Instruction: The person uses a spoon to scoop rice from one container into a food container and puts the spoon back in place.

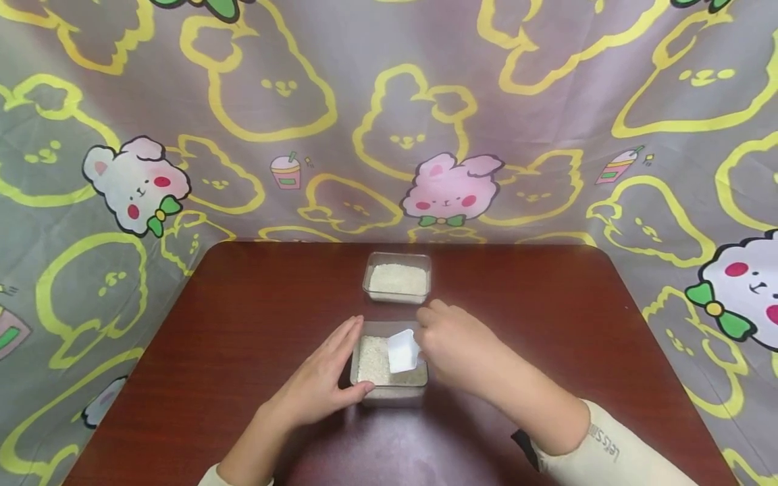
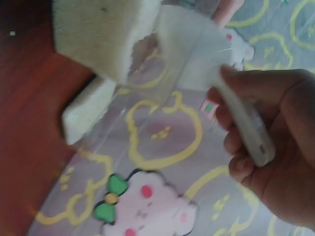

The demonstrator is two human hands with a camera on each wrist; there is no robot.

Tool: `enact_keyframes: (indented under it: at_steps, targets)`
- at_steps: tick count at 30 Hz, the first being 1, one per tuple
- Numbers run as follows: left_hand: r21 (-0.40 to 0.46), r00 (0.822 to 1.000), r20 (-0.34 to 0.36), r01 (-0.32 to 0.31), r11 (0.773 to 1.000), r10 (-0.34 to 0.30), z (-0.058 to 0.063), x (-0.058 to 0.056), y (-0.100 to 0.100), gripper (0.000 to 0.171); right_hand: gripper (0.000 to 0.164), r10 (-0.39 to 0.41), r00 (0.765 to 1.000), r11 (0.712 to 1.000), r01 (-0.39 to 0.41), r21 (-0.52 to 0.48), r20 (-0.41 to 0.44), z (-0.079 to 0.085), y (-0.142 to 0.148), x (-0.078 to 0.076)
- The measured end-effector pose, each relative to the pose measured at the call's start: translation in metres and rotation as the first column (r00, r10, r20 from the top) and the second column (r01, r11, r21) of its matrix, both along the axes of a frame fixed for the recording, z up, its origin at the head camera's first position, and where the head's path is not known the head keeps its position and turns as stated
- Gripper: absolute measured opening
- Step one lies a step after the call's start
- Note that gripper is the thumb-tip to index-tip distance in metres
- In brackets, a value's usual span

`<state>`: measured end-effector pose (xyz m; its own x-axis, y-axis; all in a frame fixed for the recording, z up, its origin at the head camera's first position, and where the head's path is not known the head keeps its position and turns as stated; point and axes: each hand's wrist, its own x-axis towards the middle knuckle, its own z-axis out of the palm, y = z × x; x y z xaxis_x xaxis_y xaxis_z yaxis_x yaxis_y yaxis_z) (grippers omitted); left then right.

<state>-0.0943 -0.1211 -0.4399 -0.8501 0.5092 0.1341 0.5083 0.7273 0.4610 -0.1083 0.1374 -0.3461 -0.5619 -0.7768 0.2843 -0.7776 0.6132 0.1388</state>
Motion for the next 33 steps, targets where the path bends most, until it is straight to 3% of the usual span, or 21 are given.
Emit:
enact_keyframes:
  at_steps: [4, 14, 22, 33]
  targets:
    - [-0.002, 1.000, -0.005, 0.000, 1.000, 0.000, -0.001, -0.001, 0.000, 0.098, 0.010, -0.061, 0.997, 0.987, 0.067, 0.145, -0.048, 0.002, -0.017, 0.003]
    - [0.002, 1.000, -0.006, -0.001, 1.000, 0.001, -0.004, -0.002, -0.001, 0.099, 0.012, -0.160, 0.987, 0.975, 0.163, 0.150, -0.035, -0.020, -0.034, 0.002]
    - [0.007, 1.000, -0.011, 0.008, 1.000, -0.008, -0.003, -0.003, 0.000, 0.098, 0.007, -0.150, 0.989, 0.978, 0.150, 0.145, -0.008, -0.044, -0.043, -0.004]
    - [0.011, 1.000, -0.007, 0.001, 1.000, -0.001, -0.002, -0.002, -0.001, 0.099, 0.006, -0.071, 0.997, 0.997, 0.071, 0.014, 0.024, -0.062, -0.045, -0.015]
